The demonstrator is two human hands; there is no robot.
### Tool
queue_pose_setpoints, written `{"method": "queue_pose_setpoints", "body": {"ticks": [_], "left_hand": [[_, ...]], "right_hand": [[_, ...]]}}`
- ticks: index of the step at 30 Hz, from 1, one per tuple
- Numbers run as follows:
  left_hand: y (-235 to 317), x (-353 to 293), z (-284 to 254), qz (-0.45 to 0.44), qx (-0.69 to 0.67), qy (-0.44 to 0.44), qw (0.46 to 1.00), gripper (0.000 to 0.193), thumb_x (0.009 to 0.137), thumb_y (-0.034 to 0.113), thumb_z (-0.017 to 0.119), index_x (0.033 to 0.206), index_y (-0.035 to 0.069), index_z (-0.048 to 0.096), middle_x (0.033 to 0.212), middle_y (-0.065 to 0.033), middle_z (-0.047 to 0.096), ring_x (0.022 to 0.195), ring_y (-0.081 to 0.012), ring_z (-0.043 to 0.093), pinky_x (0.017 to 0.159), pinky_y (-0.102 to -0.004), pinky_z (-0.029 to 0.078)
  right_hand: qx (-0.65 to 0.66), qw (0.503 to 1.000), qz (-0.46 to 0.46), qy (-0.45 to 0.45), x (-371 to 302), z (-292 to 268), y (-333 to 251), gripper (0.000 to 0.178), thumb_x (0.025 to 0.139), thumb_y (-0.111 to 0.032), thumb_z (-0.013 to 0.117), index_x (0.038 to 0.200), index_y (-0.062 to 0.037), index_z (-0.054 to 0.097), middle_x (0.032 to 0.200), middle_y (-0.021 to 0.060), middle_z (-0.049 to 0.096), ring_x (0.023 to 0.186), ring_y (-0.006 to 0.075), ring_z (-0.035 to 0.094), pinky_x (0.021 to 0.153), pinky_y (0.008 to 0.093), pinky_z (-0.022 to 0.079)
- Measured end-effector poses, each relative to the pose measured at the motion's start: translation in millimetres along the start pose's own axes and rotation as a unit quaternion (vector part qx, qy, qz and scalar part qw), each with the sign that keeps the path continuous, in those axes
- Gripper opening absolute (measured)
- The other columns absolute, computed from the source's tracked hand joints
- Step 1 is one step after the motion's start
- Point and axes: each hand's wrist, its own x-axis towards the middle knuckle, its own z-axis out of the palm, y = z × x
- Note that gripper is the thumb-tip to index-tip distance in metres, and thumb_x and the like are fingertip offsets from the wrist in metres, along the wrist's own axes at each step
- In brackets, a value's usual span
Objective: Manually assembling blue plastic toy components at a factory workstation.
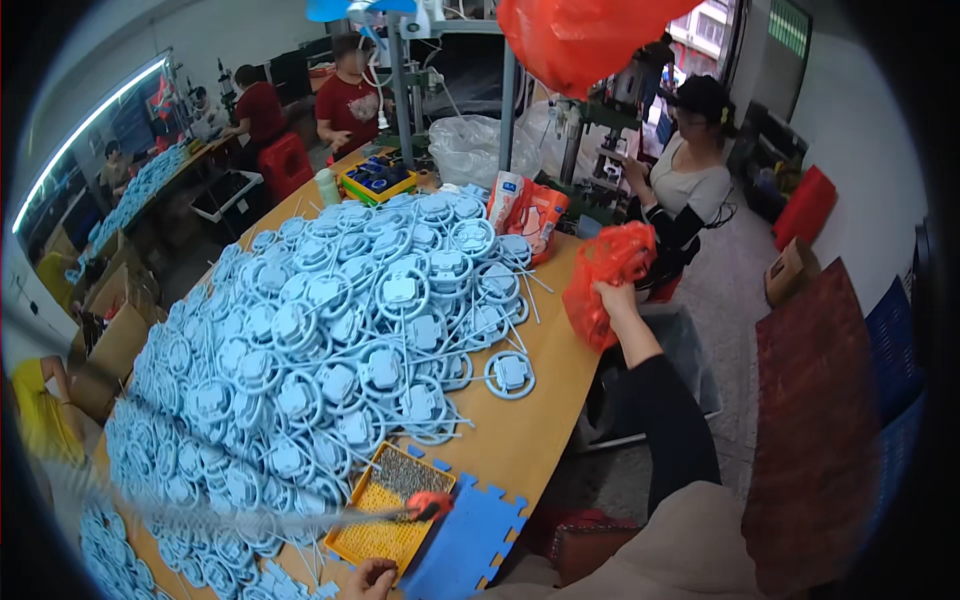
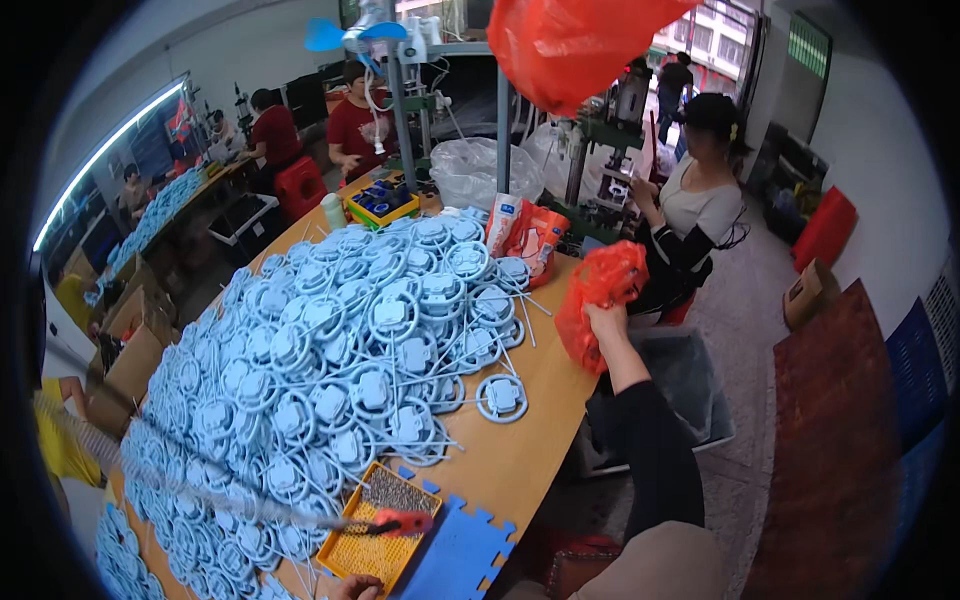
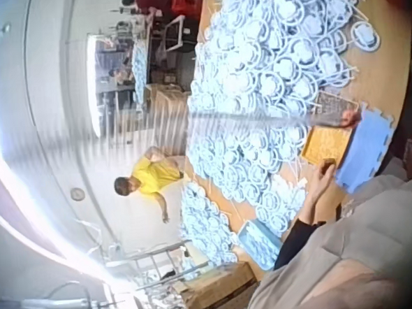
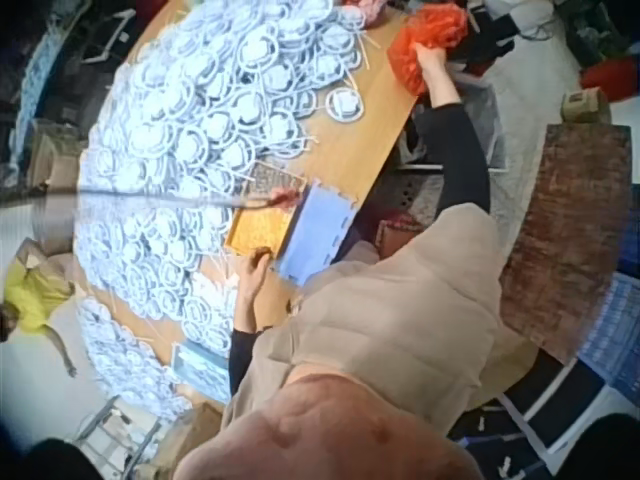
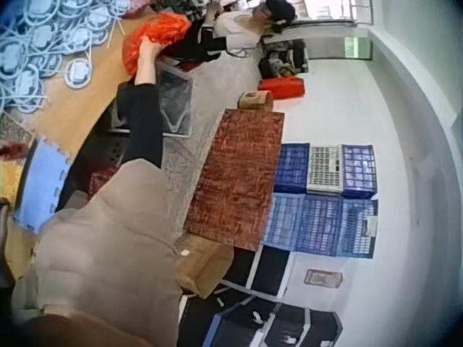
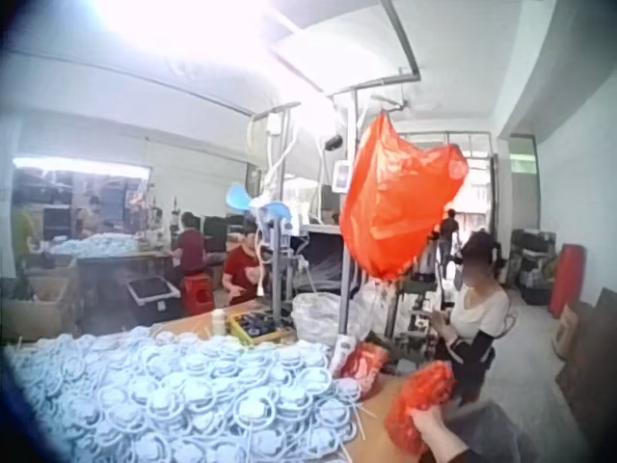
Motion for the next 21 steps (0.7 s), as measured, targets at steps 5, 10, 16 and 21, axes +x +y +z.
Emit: {"method": "queue_pose_setpoints", "body": {"ticks": [5, 10, 16, 21], "left_hand": [[3, 24, 11, -0.04, -0.042, 0.034, 0.998, 0.019, 0.087, 0.01, 0.059, 0.101, -0.002, 0.061, 0.091, -0.0095, 0.065, 0.081, -0.0138, 0.06, 0.071, -0.0266, 0.048], [-11, 46, 15, -0.026, 0.133, 0.07, 0.988, 0.021, 0.087, 0.018, 0.06, 0.105, 0.007, 0.062, 0.092, -0.0121, 0.065, 0.082, -0.0235, 0.06, 0.077, -0.0351, 0.048], [-7, 36, 18, -0.069, 0.078, 0.078, 0.991, 0.021, 0.087, 0.016, 0.06, 0.105, 0.004, 0.061, 0.092, -0.0114, 0.064, 0.083, -0.0215, 0.061, 0.078, -0.0337, 0.048], [-19, 8, 20, -0.102, 0.024, 0.069, 0.992, 0.022, 0.087, 0.015, 0.06, 0.105, 0.002, 0.06, 0.093, -0.0108, 0.064, 0.085, -0.0197, 0.061, 0.078, -0.0324, 0.048]], "right_hand": [[-0.176, 0.983, 0.011, 0.051, 113, 29, 56, 0.048, 0.07, -0.025, 0.067, 0.113, -0.0067, 0.057, 0.107, 0.0168, 0.063, 0.102, 0.0315, 0.059, 0.088, 0.0381, 0.046], [-0.151, 0.982, 0.089, 0.064, 138, 78, 40, 0.07, 0.068, -0.017, 0.075, 0.129, -0.0016, 0.044, 0.118, 0.0145, 0.058, 0.11, 0.026, 0.055, 0.094, 0.0332, 0.042], [-0.252, 0.967, 0.019, 0.004, 125, 129, 11, 0.09, 0.065, -0.037, 0.077, 0.136, -0.001, 0.034, 0.132, 0.0219, 0.044, 0.123, 0.034, 0.042, 0.102, 0.0392, 0.034], [-0.361, 0.918, -0.034, -0.161, 119, 87, 59, 0.09, 0.065, -0.041, 0.074, 0.136, -0.004, 0.033, 0.136, 0.0207, 0.038, 0.128, 0.0359, 0.034, 0.105, 0.0438, 0.03]]}}
